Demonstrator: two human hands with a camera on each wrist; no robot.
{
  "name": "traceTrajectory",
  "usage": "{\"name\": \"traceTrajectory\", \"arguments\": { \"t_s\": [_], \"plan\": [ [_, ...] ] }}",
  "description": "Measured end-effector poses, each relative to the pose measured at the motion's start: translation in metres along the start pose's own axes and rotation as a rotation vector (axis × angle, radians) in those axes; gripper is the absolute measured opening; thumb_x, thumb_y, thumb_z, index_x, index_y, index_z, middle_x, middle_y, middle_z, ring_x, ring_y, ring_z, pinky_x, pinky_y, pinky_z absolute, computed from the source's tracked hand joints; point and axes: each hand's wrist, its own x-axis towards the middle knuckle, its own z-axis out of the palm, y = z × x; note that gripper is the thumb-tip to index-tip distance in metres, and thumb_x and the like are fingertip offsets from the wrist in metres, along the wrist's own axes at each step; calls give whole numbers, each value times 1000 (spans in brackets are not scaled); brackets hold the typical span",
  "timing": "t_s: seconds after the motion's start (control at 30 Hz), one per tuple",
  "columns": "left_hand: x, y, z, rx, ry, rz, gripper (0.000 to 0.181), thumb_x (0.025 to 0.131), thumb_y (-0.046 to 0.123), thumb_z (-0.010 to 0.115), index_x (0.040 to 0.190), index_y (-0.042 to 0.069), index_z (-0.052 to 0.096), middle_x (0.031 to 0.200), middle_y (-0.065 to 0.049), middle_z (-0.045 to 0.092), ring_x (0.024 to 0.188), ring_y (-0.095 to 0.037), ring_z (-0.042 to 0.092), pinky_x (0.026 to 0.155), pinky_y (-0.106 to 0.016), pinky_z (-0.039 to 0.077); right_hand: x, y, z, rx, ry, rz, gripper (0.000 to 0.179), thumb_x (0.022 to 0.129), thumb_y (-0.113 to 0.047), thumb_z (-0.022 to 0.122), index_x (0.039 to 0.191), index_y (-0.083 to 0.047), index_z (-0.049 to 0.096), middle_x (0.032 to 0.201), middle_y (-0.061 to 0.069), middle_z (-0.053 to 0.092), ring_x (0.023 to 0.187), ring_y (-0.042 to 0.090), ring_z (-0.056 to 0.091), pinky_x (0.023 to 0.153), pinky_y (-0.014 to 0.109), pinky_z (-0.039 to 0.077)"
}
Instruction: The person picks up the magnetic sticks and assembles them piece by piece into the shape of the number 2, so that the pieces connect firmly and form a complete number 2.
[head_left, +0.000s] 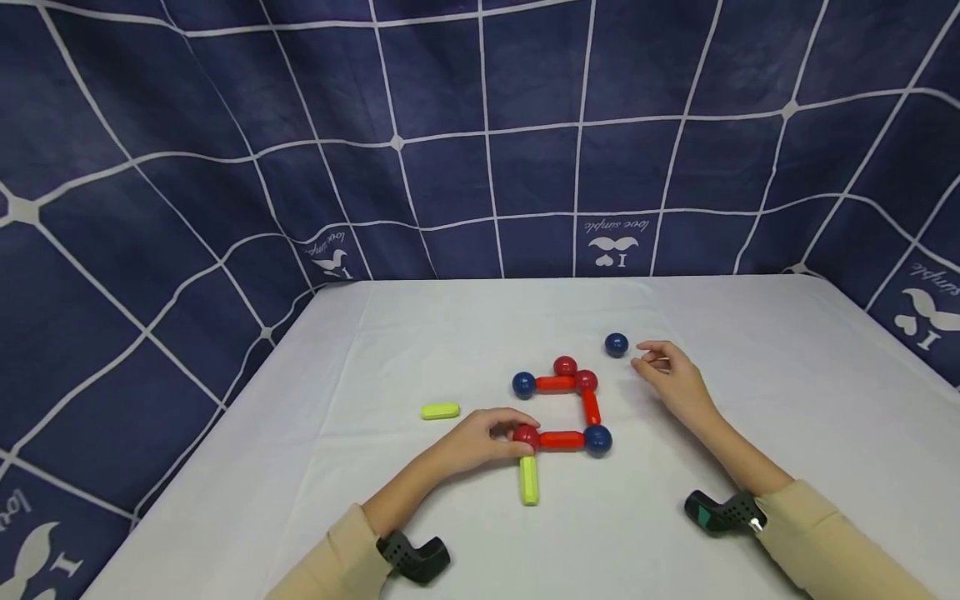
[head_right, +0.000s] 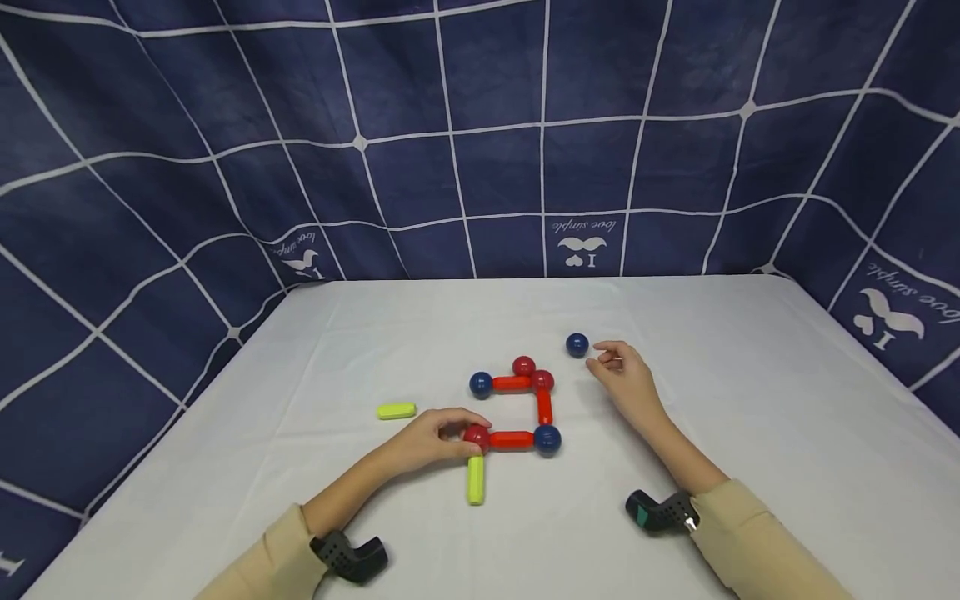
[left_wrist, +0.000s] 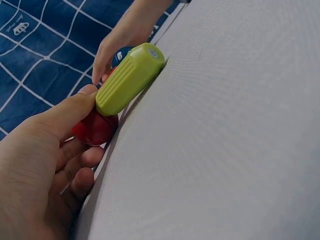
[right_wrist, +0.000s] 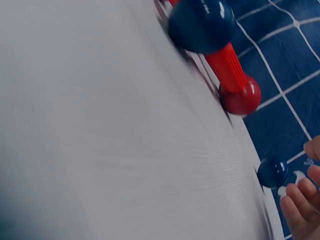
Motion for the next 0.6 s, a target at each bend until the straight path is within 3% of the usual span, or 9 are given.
{"name": "traceTrajectory", "arguments": {
  "t_s": [0.1, 0.27, 0.33, 0.43, 0.6],
  "plan": [
    [-5, 10, -3, -13, -11, 8, 33, 83, 20, 66, 113, 9, 62, 93, -3, 59, 87, -15, 47, 72, -20, 37, 11, 7, 6, 30, 58, 35, 45, 89, -27, 55, 122, 2, 46, 111, 19, 47, 101, 28, 51, 75, 16, 41],
    [4, -14, 2, -10, 1, 23, 32, 81, 26, 67, 112, 19, 63, 93, 2, 59, 87, -12, 47, 71, -21, 39, 25, 12, 18, 54, 63, 60, 55, 89, -27, 56, 130, 3, 35, 123, 25, 37, 107, 36, 49, 84, 40, 45],
    [8, -23, 3, 3, 11, 21, 31, 81, 29, 67, 111, 24, 63, 91, 5, 58, 86, -10, 48, 71, -21, 39, 30, 14, 20, 44, 41, 41, 61, 88, -29, 56, 134, 2, 30, 127, 26, 34, 108, 36, 49, 86, 44, 46],
    [9, -24, 3, 9, 17, 24, 31, 81, 31, 68, 111, 26, 63, 90, 6, 58, 85, -9, 48, 71, -21, 40, 35, 17, 21, 24, -9, -20, 67, 88, -28, 57, 140, -2, 24, 134, 27, 28, 109, 38, 48, 90, 47, 44],
    [9, -25, 3, 3, 7, 28, 32, 81, 31, 67, 112, 25, 63, 92, 4, 59, 86, -10, 48, 72, -21, 39, 32, 20, 23, -88, -99, -141, 60, 87, -22, 59, 140, -9, 32, 143, 24, 23, 121, 43, 36, 98, 58, 32]
  ]
}}
